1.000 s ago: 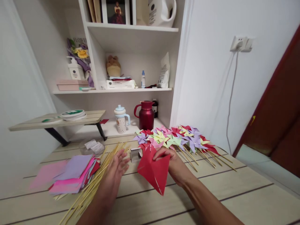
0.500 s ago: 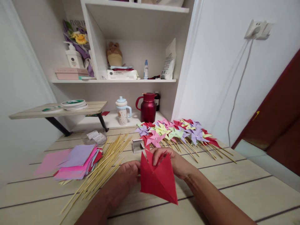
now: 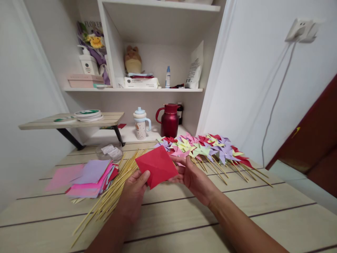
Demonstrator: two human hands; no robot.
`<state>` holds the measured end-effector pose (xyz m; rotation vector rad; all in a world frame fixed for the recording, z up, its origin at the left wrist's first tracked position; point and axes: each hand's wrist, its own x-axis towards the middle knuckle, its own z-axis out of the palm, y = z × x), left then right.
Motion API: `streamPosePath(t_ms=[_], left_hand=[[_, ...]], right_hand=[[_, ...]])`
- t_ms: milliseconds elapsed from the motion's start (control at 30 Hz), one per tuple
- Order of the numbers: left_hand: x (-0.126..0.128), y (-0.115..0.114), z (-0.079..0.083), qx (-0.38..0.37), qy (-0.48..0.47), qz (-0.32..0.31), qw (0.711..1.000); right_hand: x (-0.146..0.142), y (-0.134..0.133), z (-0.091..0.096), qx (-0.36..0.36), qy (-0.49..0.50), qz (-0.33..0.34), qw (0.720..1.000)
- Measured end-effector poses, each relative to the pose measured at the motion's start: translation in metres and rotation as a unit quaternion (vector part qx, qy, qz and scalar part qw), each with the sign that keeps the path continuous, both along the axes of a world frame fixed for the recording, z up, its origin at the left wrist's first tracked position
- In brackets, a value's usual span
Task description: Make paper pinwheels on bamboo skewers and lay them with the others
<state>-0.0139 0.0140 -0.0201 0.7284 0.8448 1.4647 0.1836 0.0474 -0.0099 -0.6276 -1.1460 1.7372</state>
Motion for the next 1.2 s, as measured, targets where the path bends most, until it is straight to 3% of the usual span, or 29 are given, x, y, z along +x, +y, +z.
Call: streamPosePath(t_ms=[100,333,800,1200], left_hand=[[0.001,0.001,-0.005,0.008,-0.004,-0.027,1.000],[0.006,-0.003,-0.009,0.032,0.029,-0.106,0.993],[0.002,-0.001,-0.016,0.014,0.049,-0.109,0.993],[0.007,-0.007,-0.007,0.033,0.021,-0.153,0.987]], right_hand=[[-0.003,-0.001,-0.002,0.035,-0.052,-0.061,0.996],[-0.002,0.007,-0.010,0.028,-0.070,-0.162,0.984],[0.002,0.009,-0.009,0.048,-0.076,-0.165,0.982],[-0.001,0.006,-0.010,0.069,-0.115,-0.131,0.982]])
